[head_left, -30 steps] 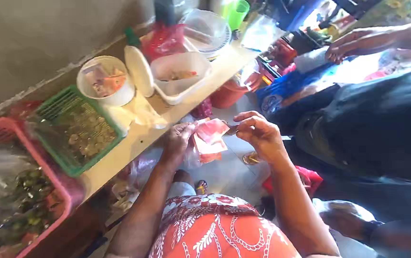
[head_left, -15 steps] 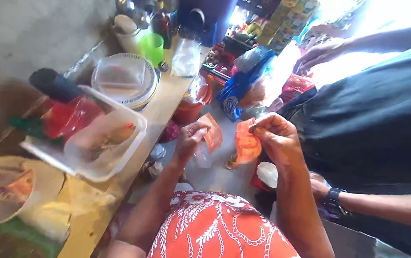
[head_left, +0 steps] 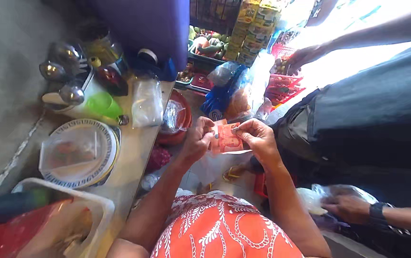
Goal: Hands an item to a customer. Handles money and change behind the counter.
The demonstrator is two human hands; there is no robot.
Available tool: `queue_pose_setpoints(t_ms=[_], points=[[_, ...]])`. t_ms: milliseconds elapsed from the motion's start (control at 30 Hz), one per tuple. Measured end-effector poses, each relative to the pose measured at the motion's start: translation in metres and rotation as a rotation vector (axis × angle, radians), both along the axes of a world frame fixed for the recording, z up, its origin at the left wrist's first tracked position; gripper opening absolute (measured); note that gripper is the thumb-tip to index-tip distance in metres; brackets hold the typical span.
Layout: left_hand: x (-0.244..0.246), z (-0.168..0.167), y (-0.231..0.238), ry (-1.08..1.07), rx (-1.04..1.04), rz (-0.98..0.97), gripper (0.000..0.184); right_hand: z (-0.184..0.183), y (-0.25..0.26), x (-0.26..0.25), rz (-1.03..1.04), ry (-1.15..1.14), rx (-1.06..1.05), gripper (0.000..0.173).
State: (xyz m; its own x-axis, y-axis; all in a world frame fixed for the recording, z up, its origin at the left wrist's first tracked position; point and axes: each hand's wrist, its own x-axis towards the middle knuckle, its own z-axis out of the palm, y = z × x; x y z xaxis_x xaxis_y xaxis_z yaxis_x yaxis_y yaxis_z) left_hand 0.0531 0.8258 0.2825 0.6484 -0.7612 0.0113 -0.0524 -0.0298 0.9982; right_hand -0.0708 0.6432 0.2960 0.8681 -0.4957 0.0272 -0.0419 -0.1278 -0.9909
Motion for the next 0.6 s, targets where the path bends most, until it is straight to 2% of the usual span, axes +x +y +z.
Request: queue_pose_setpoints(t_ms=[67, 167, 400, 500, 600], points=[[0.010, -0.002, -0.028, -0.013, -0.008, -0.020, 0.022, -0.007, -0.022, 0.016, -0.001, -0.016, -0.040, 0.014], [0.028, 0.000, -0.069, -0.094, 0.050, 0.010, 0.031, -0.011, -0.054, 0.041, 0.004, -0.050, -0.074, 0.014], [0.093, 0.010, -0.169, -0.240, -0.053, 0.161, 0.041, 0.003, -0.150, 0.098, 0.153, -0.048, 0.198, 0.010], [0.128, 0.027, -0.217, -0.219, -0.205, 0.216, 0.051, 0.033, -0.193, 0.128, 0.022, -0.109, -0.011, 0.008], [0.157, 0.049, -0.257, -0.191, -0.375, 0.138, 0.063, 0.095, -0.256, 0.145, -0.134, -0.164, -0.380, 0.015]])
